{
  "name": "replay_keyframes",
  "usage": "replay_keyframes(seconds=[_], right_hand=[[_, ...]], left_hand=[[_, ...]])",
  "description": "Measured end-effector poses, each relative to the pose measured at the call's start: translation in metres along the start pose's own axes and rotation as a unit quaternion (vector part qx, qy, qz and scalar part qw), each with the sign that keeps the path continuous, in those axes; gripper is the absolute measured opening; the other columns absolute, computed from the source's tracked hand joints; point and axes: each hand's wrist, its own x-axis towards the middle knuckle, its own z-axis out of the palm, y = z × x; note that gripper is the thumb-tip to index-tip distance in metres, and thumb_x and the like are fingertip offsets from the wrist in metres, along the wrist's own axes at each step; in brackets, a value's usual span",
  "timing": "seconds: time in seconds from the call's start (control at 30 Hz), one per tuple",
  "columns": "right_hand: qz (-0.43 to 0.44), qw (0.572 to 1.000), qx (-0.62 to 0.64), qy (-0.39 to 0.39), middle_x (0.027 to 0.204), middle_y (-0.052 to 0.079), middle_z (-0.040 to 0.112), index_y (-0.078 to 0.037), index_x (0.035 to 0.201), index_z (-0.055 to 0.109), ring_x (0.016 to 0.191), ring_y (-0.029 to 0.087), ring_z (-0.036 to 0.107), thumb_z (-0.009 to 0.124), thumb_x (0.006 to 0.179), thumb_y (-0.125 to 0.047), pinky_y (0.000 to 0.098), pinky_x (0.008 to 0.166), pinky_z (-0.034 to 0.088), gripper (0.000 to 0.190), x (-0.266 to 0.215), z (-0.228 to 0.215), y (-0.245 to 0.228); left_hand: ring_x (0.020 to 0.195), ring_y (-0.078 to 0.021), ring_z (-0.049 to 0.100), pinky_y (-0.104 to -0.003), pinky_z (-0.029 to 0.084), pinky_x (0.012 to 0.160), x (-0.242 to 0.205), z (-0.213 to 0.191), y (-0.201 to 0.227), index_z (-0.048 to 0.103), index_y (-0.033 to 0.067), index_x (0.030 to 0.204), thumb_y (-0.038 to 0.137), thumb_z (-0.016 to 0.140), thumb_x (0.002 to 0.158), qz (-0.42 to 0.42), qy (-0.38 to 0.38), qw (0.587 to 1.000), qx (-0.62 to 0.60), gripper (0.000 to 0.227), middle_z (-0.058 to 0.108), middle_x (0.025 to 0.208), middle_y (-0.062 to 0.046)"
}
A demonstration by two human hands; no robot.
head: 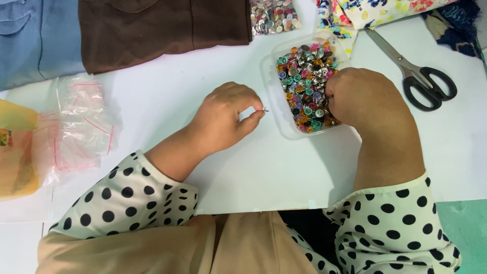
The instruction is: Sorting small buttons by color and placing them into small plastic bags
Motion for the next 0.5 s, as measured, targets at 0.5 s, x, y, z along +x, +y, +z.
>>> replay_keyframes(seconds=[0.5], right_hand=[[-0.319, 0.833, 0.213, 0.399, 0.110, 0.031, 0.072, 0.017, 0.116, 0.073, 0.093, 0.039, 0.068, 0.074, 0.109, 0.018, 0.0473, 0.084, 0.056, 0.007, -0.031, -0.005, -0.024]], left_hand=[[0.086, -0.0249, 0.067, -0.039, 0.054, 0.081, -0.121, -0.048, -0.079, 0.066, 0.0121, 0.090, 0.001, 0.074, 0.088, -0.073, 0.067, 0.993, 0.061, 0.014, 0.070, 0.088, 0.001]])
